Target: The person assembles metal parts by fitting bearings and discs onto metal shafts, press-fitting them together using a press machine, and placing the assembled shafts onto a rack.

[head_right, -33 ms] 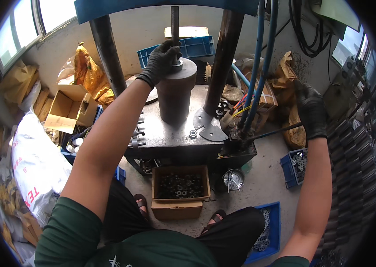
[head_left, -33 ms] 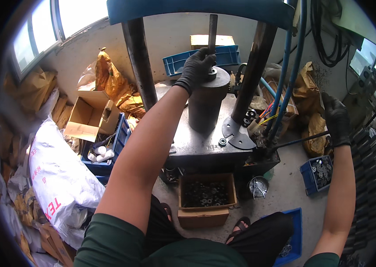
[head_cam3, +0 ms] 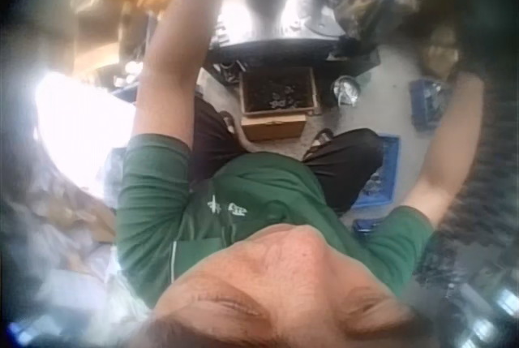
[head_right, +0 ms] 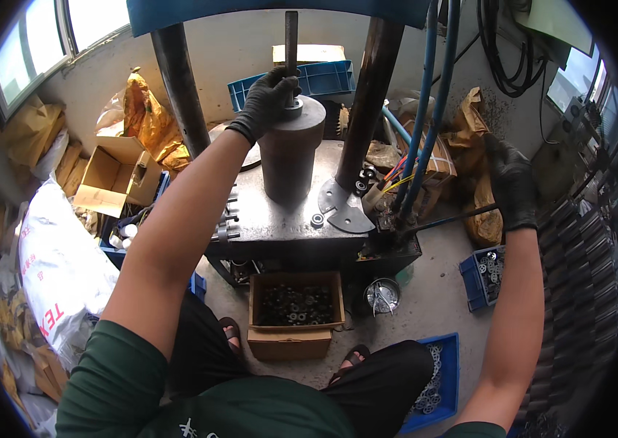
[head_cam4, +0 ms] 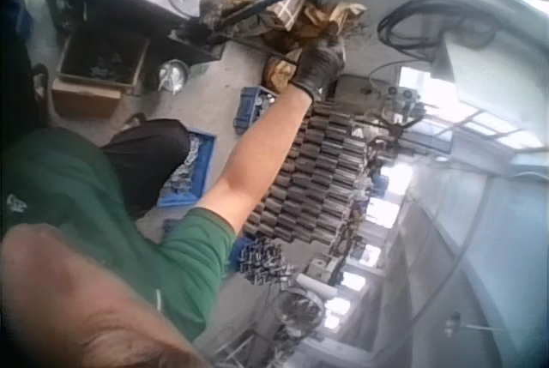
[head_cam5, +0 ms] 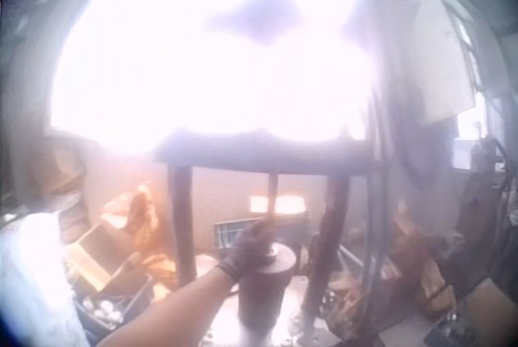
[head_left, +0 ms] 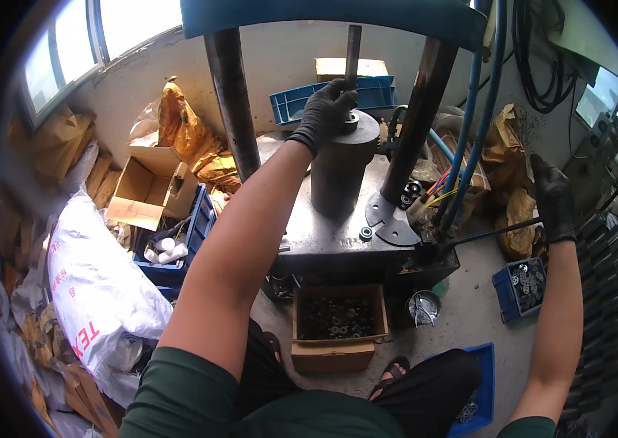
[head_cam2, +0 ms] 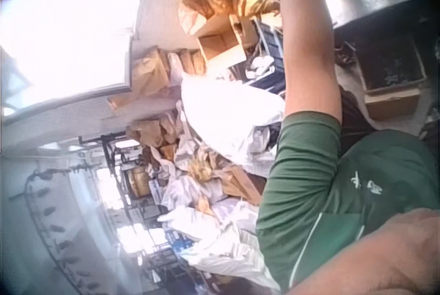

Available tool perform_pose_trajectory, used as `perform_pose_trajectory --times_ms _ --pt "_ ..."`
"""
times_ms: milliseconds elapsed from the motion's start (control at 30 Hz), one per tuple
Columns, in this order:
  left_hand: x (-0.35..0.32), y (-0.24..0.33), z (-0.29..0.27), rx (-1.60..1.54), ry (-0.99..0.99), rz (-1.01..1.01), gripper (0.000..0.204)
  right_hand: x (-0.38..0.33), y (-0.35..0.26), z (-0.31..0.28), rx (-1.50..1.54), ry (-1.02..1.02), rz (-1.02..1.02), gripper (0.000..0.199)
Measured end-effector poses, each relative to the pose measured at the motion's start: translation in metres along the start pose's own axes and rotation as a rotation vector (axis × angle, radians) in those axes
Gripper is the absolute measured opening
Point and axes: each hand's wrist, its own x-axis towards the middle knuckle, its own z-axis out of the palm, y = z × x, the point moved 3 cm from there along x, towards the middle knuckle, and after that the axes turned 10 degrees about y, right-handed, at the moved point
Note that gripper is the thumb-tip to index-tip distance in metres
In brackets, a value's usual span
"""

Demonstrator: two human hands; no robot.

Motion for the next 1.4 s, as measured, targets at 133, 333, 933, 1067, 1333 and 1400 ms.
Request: perform_pose_trajectory --times_ms 133,333,933,1067,1333,1400 --pt "-0.002 -0.004 -0.001 0.097 0.066 0.117 0.028 -0.001 0.033 0.006 0.024 -0.034 -0.018 0.046" --pt "-0.096 0.072 0.009 0.160 0.135 0.308 0.026 -0.030 0.023 -0.015 -0.045 -0.004 0.086 0.045" --pt "-0.337 -0.030 -0.027 -0.517 0.138 -1.326 0.023 -0.235 -0.176 -0.016 0.524 -0.339 -0.427 0.033" --pt "-0.335 -0.062 -0.022 -0.570 0.096 -1.278 0.022 -0.266 -0.177 0.063 0.841 -0.481 0.156 0.028" --pt "-0.350 -0.054 -0.024 -0.443 0.070 -1.383 0.035 -0.333 -0.160 0.125 1.002 -0.779 0.840 0.031" --pt "-0.364 -0.054 -0.019 -0.483 0.106 -1.449 0.037 -0.338 -0.164 0.129 1.051 -0.843 0.912 0.037"
